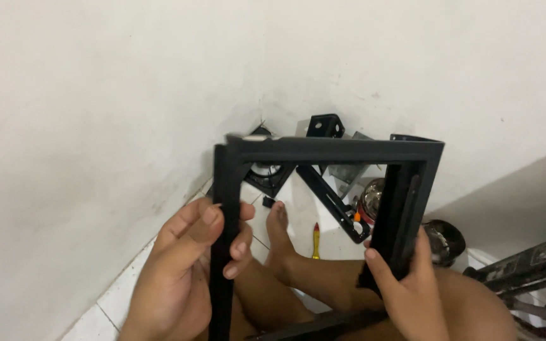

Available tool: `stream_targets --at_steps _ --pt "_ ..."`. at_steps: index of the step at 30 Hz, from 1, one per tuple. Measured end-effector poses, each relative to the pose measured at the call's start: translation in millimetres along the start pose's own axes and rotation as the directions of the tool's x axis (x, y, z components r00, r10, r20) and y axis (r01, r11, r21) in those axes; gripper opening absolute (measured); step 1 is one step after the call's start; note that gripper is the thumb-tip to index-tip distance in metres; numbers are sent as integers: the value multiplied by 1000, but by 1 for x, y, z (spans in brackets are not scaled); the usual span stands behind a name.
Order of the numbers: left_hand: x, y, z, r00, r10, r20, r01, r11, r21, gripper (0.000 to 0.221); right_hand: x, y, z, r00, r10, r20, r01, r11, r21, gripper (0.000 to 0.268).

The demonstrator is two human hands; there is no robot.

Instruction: Cleaning a black metal base plate of a gas stove using a small brush to remove dust and debris.

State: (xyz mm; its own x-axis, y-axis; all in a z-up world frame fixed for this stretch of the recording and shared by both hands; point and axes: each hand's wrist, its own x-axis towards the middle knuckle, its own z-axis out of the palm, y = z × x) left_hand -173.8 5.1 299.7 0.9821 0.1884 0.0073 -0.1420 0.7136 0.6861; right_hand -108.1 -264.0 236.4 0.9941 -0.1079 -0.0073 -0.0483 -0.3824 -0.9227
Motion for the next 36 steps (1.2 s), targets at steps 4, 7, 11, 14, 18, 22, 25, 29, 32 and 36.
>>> stream_targets --at_steps 4,7,11,14,18,22,25,29,32,36 --pt "13 3 27 997 -49 59 46 998 47 24 21 16 21 1000 -10 -1 10 994 -112 74" --pt "40 -7 34 963 -103 250 141 981 -136 49 55 49 50 994 -105 17 107 989 -98 61" --pt "111 -43 39 978 -177 111 178 984 0 46 120 101 99 945 -62 320 10 987 163 67" --pt "155 -75 30 977 -214 -24 215 973 89 44 133 110 112 839 133 527 -140 990 -26 81" --pt "198 -118 6 957 -236 -166 268 941 207 37 174 224 131 783 286 552 -138 946 -295 109" --pt "216 -142 -18 950 -250 -185 288 932 219 38 174 236 143 812 304 499 -45 884 -465 96" --pt "230 -140 -41 941 -278 -193 322 912 255 37 183 236 146 829 320 458 -65 870 -489 89" --pt "236 -144 -81 933 -262 -247 321 916 239 38 186 236 144 738 547 394 -49 626 -778 62" --pt "246 -142 -109 931 -270 -246 325 920 219 37 189 244 155 664 623 414 2 552 -834 69" --pt "250 -147 -122 920 -309 -242 345 931 120 32 193 282 168 626 603 495 106 563 -819 50"
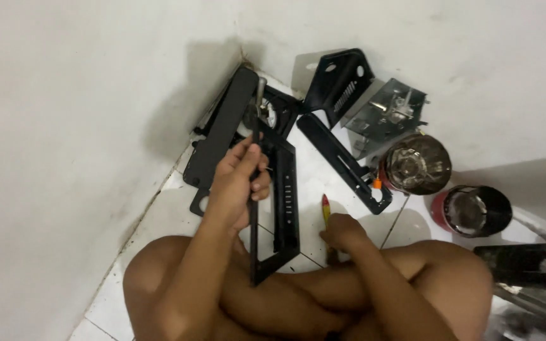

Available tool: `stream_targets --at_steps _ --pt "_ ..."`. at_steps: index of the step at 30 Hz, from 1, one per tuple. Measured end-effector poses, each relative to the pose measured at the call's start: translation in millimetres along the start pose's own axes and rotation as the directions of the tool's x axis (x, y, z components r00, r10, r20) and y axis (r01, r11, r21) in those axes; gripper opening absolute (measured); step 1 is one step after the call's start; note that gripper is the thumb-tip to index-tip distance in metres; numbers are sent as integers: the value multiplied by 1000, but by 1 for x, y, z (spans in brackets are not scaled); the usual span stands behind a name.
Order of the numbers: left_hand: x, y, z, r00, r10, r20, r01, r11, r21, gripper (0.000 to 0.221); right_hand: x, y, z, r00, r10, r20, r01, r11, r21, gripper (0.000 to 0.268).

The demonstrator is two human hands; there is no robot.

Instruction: Cleaning a black metal base plate of a gas stove using a small brush to remove dust and debris.

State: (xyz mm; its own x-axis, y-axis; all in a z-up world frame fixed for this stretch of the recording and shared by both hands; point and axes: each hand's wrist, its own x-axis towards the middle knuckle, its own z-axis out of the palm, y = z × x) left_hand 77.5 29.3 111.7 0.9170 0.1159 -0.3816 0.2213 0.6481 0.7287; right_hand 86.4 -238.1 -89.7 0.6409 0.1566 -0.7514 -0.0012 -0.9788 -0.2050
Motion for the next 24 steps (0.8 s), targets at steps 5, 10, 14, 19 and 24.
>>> stream_targets --at_steps 5,10,14,19,24 --pt "2 -5 11 999 -16 44 13 997 74 42 -22 -17 -28 985 8 -171 47 948 316 50" --pt "7 -21 15 997 -39 61 31 991 127 47 -35 -43 -45 883 -100 -458 451 453 769 22" --pt "0 -28 24 995 -64 76 47 977 207 47 -25 -39 -31 807 -134 -574 572 414 708 18" --pt "-5 -28 35 996 -47 71 25 957 288 45 -34 -48 -38 637 -112 -763 684 539 492 11" --pt "-6 -31 38 996 -37 83 9 951 310 45 -39 -55 -40 555 -121 -823 733 539 415 10"
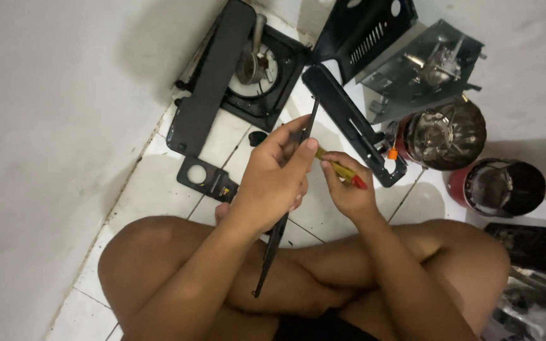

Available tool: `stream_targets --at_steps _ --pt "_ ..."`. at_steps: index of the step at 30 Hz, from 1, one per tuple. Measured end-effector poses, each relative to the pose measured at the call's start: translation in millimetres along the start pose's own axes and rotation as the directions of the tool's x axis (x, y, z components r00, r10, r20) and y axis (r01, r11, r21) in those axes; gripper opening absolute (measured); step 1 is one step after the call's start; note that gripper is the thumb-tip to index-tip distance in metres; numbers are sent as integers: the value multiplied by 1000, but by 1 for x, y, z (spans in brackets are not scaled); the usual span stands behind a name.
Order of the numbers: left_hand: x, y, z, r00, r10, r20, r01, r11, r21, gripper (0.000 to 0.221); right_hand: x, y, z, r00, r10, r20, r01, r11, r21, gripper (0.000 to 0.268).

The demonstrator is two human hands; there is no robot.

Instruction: Cleaning a black metal base plate of a gas stove using a small brush to remove dust and debris.

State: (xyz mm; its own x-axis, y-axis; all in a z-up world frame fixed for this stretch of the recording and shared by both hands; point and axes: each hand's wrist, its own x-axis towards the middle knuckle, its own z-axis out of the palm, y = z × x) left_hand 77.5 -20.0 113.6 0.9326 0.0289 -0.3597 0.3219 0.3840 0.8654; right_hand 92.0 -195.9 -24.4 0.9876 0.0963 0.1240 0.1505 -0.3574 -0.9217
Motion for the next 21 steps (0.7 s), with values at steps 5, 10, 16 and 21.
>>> stream_targets --at_steps 5,10,16,21 --pt "-1 1 6 1000 -14 0 14 999 38 46 -13 23 5 965 164 204 -177 983 47 6" --pt "-5 6 8 1000 -9 -2 9 997 71 46 -4 14 1 989 138 54 -144 983 110 9" --pt "-4 4 6 1000 0 15 -1 998 64 46 -2 21 1 924 321 208 -358 917 174 7" --pt "-3 3 5 1000 13 15 -14 996 90 46 4 20 -2 939 306 159 -316 948 41 9"
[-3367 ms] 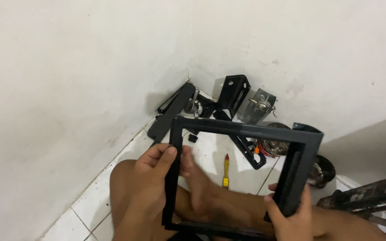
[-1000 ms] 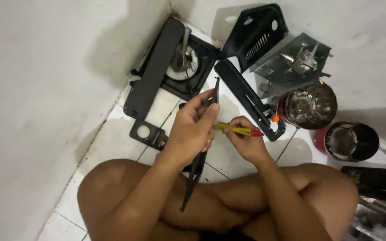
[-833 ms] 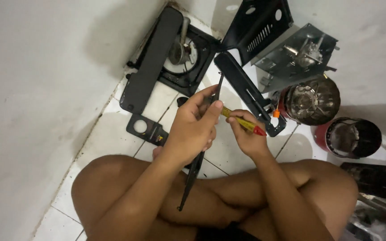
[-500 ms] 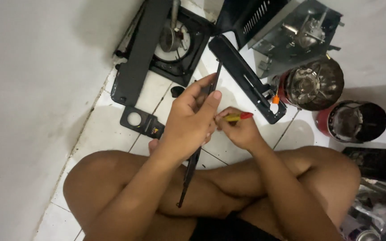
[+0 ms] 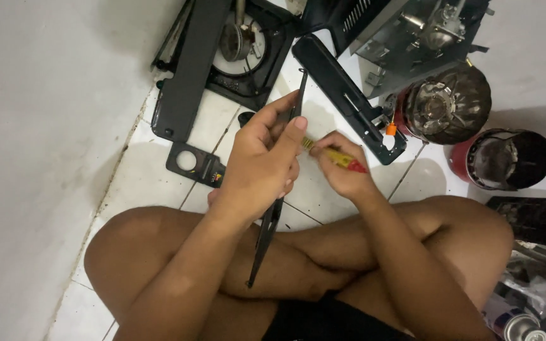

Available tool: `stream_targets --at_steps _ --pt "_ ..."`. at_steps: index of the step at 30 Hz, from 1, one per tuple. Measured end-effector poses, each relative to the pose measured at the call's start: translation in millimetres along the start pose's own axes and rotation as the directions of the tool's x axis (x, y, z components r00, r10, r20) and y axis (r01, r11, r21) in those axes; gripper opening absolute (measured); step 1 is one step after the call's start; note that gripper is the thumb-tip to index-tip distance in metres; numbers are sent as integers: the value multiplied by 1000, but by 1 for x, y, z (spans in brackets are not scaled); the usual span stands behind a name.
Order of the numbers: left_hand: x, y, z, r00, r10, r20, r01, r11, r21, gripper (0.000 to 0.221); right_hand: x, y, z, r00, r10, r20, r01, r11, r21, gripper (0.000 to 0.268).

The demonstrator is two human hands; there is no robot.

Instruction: Cleaning a black metal base plate of a gas stove using a small brush to remove dust and debris.

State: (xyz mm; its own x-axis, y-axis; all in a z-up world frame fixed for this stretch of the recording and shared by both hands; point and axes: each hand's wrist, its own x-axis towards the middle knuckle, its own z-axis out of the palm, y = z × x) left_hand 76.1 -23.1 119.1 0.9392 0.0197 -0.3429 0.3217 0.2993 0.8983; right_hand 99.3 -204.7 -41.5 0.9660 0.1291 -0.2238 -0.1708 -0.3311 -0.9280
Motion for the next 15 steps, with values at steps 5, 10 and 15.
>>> stream_targets --at_steps 5,10,15 --pt "-1 0 -2 1000 11 13 -11 1000 -3 46 -5 -4 3 991 91 98 -98 993 66 9" --pt "-1 1 -4 1000 5 9 -4 1000 -16 46 -2 10 0 996 21 86 -20 1000 -23 10" --pt "2 3 -10 1000 6 12 -7 999 53 46 3 5 -10 941 214 261 -245 965 95 38"
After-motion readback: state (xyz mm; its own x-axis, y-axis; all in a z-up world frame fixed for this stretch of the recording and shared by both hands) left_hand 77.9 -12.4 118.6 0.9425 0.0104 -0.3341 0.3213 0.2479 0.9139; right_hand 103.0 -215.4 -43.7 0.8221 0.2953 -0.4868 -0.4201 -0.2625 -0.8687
